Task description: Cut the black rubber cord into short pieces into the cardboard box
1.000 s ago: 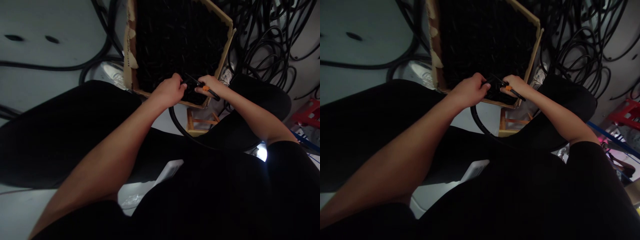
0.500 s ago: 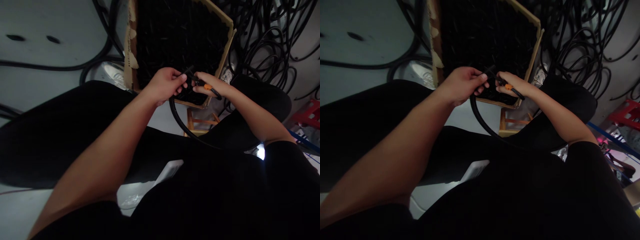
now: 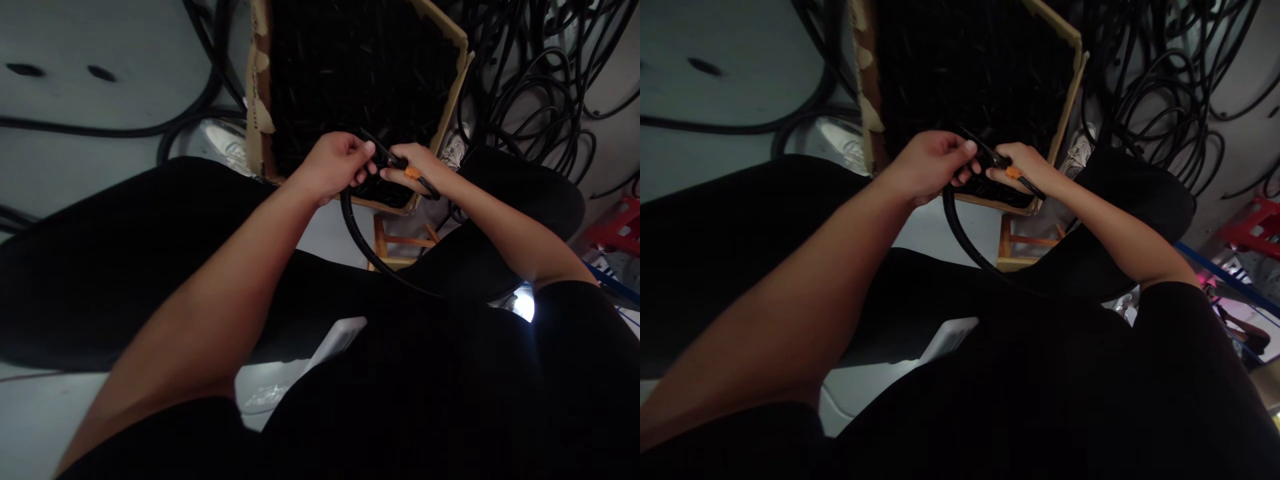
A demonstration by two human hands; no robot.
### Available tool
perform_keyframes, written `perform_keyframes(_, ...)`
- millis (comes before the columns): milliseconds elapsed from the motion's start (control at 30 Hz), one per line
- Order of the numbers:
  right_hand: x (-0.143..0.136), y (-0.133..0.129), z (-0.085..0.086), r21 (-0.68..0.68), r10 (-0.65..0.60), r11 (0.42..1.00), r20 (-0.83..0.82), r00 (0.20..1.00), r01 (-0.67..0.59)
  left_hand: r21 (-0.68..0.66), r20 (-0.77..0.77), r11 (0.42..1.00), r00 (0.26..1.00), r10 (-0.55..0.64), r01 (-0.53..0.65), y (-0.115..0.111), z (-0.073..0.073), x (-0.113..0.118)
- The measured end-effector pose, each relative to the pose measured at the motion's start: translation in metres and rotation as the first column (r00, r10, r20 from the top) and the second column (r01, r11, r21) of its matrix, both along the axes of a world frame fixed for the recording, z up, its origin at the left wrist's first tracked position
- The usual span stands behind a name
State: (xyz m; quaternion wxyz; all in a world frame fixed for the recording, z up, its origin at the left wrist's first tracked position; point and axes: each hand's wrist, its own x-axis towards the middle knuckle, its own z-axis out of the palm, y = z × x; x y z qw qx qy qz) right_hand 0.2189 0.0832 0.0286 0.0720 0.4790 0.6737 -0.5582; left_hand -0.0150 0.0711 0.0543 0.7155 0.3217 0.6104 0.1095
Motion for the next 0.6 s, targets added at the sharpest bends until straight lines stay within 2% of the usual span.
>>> perform_keyframes(100,-0.001,0.004,0.0,-0.044,-0.024,0.999,0.093,0.995,0.028,-0.048,0.029,0.999,0.999,-0.024,0.026,-0.002,-0.004,0.006)
perform_keyframes(233,0.007,0.006,-0.003,-0.079,-0.062,0.994,0.16,0.985,0.075,-0.131,0.021,0.981,0.989,-0.144,0.146,-0.005,-0.008,0.004)
perform_keyframes(300,0.012,0.004,-0.007,-0.146,-0.056,0.986,0.136,0.989,0.076,-0.125,-0.034,0.977,0.983,-0.179,0.173,-0.006,-0.013,0.0)
perform_keyframes(400,0.018,0.0,-0.016,-0.22,-0.065,0.973,0.033,0.997,0.071,-0.085,-0.103,0.984,0.981,-0.162,0.154,-0.006,-0.02,-0.005)
perform_keyframes(500,0.018,0.0,-0.021,-0.159,-0.022,0.987,-0.118,0.993,0.003,-0.053,-0.095,0.985,0.981,-0.171,0.167,-0.005,-0.02,-0.009)
perform_keyframes(600,0.015,0.007,-0.017,-0.054,0.137,0.988,-0.13,0.982,-0.145,-0.043,-0.001,0.965,0.965,-0.261,0.261,-0.001,-0.01,-0.012)
